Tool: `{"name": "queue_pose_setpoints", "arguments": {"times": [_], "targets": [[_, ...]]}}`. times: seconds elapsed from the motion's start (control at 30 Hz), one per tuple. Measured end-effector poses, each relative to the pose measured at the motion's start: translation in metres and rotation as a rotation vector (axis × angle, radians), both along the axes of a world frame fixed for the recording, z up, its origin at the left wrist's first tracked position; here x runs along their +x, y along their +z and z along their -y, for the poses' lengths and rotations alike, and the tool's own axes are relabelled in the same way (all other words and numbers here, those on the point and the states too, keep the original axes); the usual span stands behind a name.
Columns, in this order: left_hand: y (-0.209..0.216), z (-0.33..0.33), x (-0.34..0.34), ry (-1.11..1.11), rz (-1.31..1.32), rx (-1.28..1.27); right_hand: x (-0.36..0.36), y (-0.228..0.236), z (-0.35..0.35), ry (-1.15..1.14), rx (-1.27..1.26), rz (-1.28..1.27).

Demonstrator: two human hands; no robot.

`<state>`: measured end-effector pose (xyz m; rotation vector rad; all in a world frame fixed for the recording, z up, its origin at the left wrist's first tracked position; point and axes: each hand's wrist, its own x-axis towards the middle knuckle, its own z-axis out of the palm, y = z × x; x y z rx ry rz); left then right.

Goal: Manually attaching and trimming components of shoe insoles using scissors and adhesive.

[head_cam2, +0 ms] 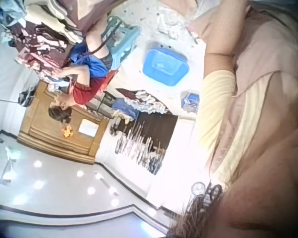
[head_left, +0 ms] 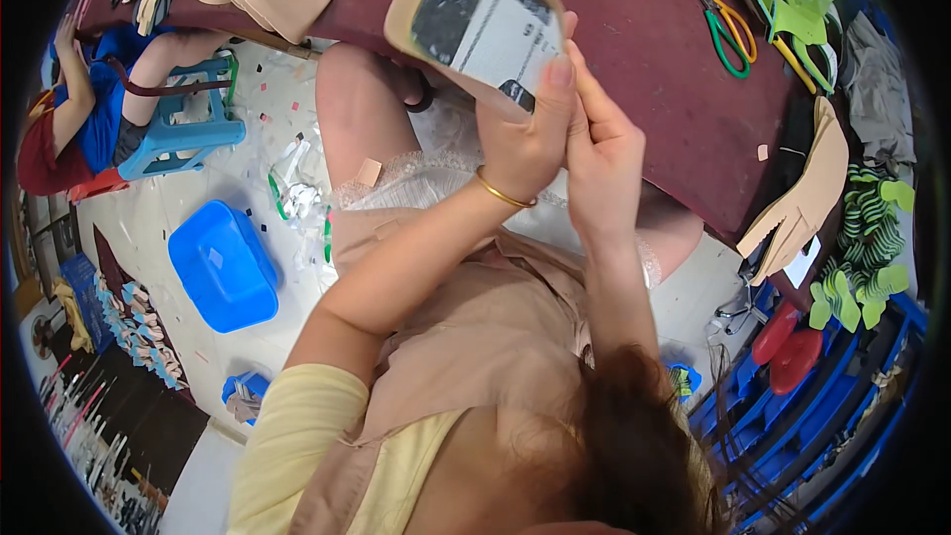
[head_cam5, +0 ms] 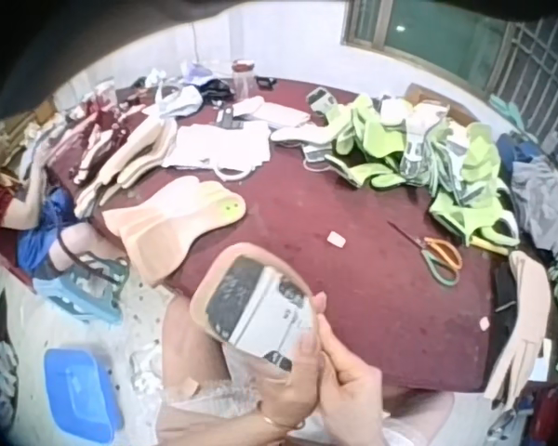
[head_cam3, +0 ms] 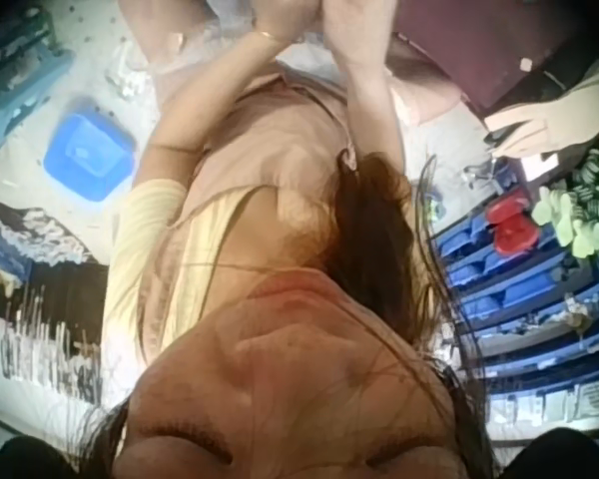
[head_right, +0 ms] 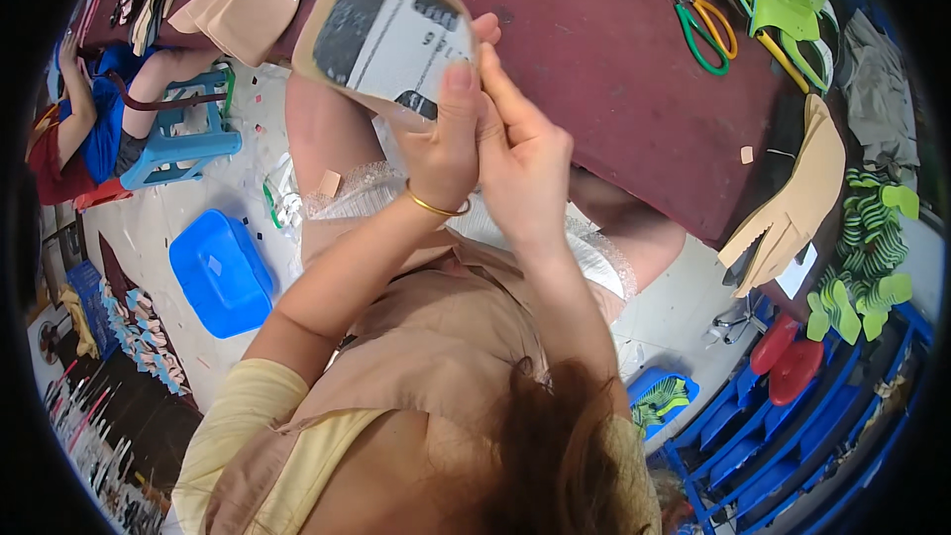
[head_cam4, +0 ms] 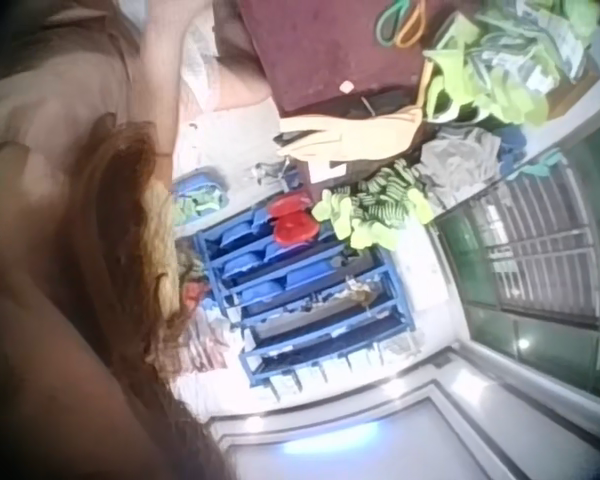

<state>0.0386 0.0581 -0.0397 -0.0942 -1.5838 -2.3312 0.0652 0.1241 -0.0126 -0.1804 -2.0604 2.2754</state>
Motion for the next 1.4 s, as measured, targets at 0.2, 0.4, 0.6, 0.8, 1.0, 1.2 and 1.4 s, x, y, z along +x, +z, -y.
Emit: {"name": "queue_pose_setpoints", "arguments": {"times": [0.2,0.4,0.6,0.8,1.0,1.2,1.4], "targets": [[0.013,0.004,-0.001,-0.034,0.256,0.284,0.011,0.002,0.011,0.024,0.286,-0.226],[0.004,0.047,-0.013,-0.423,0.292,0.337,0.036,0.014,0.000,0.187,-0.039,0.046],[0.013,0.059,0.007,-0.621,0.064,-0.082,-0.014,0.031,-0.021,0.133,0.366,0.196],[0.018,0.036,0.027,-0.426,0.006,-0.113,-0.007,0.022,-0.016,-0.012,0.670,-0.225],[0.014,0.049,0.013,-0.783,0.159,0.184,-0.002,0.015,-0.020,0.047,-0.316,0.045],[0.022,0.036,0.029,-0.624,0.247,0.200,-0.003,0.016,-0.008,-0.059,0.275,0.025],[0.007,0.024,0.017,-0.480,0.345,0.307,-0.005,-0.014,-0.018,0.078,0.270,-0.067]]}}
